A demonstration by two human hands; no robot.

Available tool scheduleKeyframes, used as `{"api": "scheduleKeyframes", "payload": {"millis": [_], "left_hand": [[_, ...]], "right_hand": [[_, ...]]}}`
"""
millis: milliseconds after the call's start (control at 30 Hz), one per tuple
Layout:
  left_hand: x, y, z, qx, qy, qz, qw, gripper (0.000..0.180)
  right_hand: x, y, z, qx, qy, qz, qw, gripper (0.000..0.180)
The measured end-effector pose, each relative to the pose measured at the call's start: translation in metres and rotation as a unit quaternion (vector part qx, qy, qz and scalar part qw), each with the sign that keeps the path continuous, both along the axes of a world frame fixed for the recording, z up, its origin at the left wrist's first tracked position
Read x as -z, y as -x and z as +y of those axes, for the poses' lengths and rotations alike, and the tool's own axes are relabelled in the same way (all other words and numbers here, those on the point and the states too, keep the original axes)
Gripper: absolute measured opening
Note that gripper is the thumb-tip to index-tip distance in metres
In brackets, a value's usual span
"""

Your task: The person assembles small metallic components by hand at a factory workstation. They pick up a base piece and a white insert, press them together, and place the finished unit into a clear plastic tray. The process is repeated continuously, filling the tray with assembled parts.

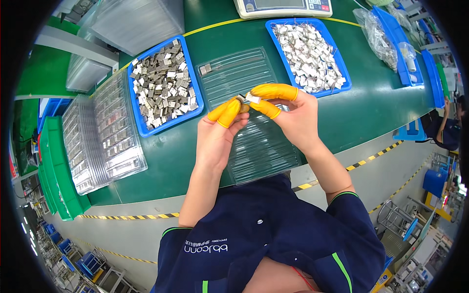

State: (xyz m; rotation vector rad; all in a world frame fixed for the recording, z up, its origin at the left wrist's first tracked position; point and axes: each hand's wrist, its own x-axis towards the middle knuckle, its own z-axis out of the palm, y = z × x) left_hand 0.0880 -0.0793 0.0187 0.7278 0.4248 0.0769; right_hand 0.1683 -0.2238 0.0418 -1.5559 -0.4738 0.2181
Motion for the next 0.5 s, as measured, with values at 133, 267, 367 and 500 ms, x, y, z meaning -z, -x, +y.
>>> {"api": "scheduleKeyframes", "payload": {"millis": [133, 267, 367, 500], "left_hand": [[0.0, -0.002, -0.001, 0.039, -0.008, -0.004, 0.999, 0.022], [-0.005, 0.0, -0.003, 0.076, -0.105, -0.016, 0.991, 0.025], [-0.012, 0.001, -0.001, 0.091, -0.248, 0.003, 0.965, 0.022], [-0.014, 0.006, 0.009, 0.152, -0.505, -0.013, 0.85, 0.017]], "right_hand": [[0.004, -0.004, 0.003, 0.0, -0.001, -0.006, 1.0, 0.021], [0.005, -0.003, 0.003, -0.012, 0.046, -0.077, 0.996, 0.023], [0.006, -0.004, 0.001, -0.02, 0.071, -0.123, 0.99, 0.023], [0.005, -0.005, -0.003, -0.068, 0.086, -0.052, 0.993, 0.021]]}}
